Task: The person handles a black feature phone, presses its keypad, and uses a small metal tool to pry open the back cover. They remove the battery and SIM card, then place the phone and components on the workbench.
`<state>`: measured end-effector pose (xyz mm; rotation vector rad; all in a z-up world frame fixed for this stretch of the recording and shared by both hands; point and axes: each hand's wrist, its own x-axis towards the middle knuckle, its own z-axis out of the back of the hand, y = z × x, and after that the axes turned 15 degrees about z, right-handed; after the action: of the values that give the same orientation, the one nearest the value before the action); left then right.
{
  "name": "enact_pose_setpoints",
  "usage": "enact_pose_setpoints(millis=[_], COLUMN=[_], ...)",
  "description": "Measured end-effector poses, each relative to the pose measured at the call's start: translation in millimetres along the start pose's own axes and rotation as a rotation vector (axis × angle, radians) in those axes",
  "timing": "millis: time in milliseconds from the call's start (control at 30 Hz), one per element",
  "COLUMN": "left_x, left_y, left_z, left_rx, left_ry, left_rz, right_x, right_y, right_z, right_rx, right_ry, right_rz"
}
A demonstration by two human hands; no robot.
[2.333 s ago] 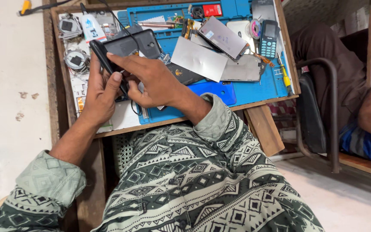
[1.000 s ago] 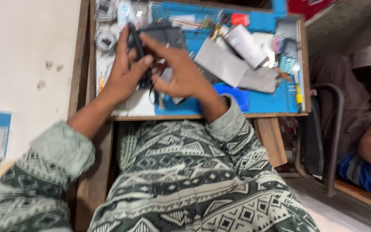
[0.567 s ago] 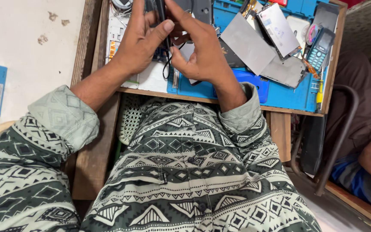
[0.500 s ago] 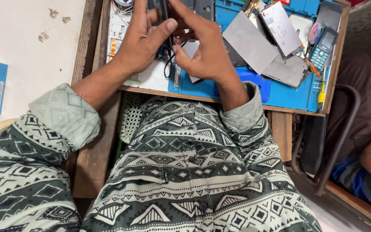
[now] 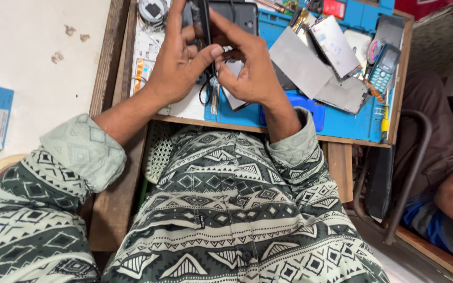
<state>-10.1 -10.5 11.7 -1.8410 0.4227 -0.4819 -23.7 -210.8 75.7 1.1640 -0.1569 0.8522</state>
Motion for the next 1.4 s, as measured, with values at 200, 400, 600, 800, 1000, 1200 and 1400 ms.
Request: enact_pose_setpoints(millis=[200,400,600,800,1000,1200,1400], left_x=[-1,0,0,-1,-1,-2,-1], left_y=[1,0,-5,-14,-21,-22,-26], left_z=[-1,-3,-4,-5,-5,-5,-3], left_rx=[0.042,0.019,0.054,0.207,0.342,0.423,0.425], left_ry=[-0.021,-0.046,-0.06,-0.102,-0.092,-0.105,-0.052], left_rz=[-0.051,-0.002,0.006,0.03,0.001,-0.021,0.058], right_x=[4,5,5,7,9,9,7], right_y=[7,7,7,11,21,26,22], right_z=[0,-1,-2,-11,-18,-24,-26], right_rx=[0.013,0.014,0.035,-0.068,-0.26,-0.352,-0.464], right_ry=[0.003,-0.002,-0.016,-0.037,-0.023,-0.019,-0.037], right_rz=[-0.004,-0.08,-0.1,-0.05,0.088,-0.05,0.04])
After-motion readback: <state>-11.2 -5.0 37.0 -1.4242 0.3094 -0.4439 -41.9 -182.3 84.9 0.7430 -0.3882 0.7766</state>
